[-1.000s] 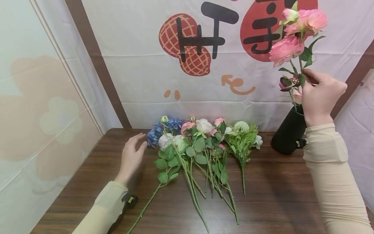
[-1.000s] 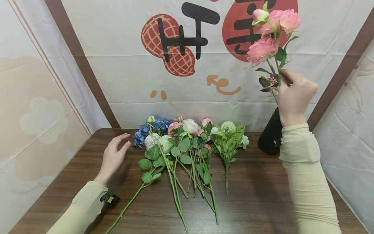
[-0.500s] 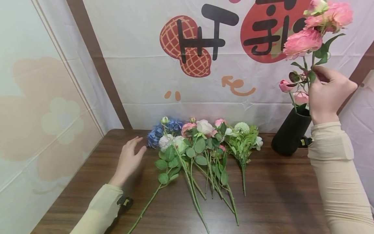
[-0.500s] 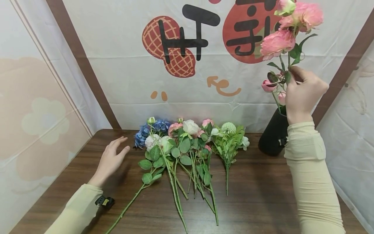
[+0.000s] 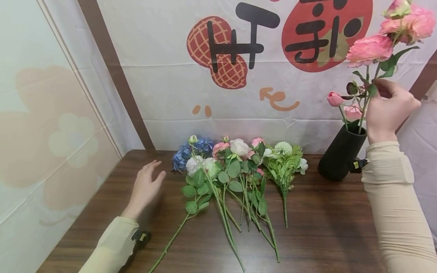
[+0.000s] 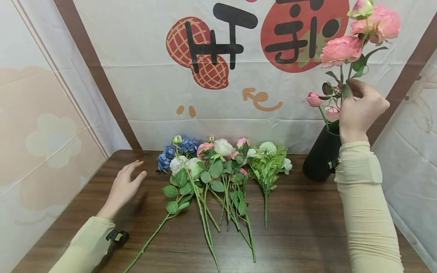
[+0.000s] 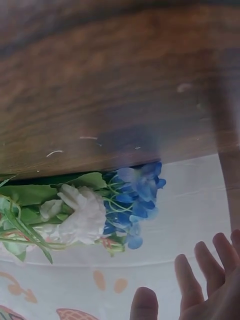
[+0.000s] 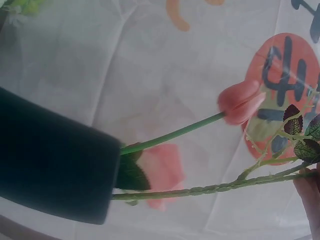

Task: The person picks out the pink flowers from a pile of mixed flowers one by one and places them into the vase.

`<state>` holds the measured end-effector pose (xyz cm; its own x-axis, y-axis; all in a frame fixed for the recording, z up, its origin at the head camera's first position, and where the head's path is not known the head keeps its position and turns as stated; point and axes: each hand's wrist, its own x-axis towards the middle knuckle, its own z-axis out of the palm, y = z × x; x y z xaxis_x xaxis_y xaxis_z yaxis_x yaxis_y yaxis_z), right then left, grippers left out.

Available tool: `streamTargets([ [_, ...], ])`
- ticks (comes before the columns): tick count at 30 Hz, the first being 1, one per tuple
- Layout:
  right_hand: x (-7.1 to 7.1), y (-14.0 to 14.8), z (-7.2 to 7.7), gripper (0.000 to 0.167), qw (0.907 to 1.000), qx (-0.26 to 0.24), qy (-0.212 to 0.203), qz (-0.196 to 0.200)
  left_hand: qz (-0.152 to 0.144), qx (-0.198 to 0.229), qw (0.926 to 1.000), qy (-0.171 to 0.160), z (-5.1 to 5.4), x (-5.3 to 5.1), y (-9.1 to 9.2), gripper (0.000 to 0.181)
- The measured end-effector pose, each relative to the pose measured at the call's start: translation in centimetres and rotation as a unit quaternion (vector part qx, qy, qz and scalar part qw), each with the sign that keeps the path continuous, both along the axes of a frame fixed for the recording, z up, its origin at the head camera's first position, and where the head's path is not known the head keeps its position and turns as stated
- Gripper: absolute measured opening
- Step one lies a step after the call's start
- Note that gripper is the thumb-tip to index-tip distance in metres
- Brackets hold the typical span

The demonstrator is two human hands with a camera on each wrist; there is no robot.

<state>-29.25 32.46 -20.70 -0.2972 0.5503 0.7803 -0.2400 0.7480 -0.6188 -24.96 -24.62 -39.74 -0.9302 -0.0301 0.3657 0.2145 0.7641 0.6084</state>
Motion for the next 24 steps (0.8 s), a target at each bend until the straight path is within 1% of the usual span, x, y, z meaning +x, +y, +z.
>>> streamTargets([
  [6,-0.5,1.0,-0.7,0.019,0.999,-0.039,-0.021,-0.002,0.005,-0.004,0.9999,0.009,0.0,0.2,-0.6,0.046],
  [10,-0.6,1.6,-1.2,0.017,0.9965,-0.078,-0.029,0.01,0.009,-0.003,0.9999,0.009,0.1,0.3,-0.9,0.046],
  [12,-0.6,1.9,-1.4,0.017,0.9957,-0.087,-0.027,0.017,0.01,-0.002,0.9999,0.012,0.1,0.3,-1.0,0.046],
  [15,-0.6,2.3,-1.8,0.018,0.9962,-0.081,-0.025,0.021,0.013,0.0,0.9998,0.015,0.2,0.3,-1.2,0.046],
  [17,-0.6,2.6,-2.1,0.02,0.9965,-0.077,-0.029,0.013,0.014,0.0,0.9998,0.014,0.2,0.3,-1.2,0.046],
  [24,-0.7,3.3,-3.1,0.024,0.9953,-0.078,-0.058,-0.005,0.016,-0.003,0.9998,0.012,0.0,0.4,-1.3,0.047],
])
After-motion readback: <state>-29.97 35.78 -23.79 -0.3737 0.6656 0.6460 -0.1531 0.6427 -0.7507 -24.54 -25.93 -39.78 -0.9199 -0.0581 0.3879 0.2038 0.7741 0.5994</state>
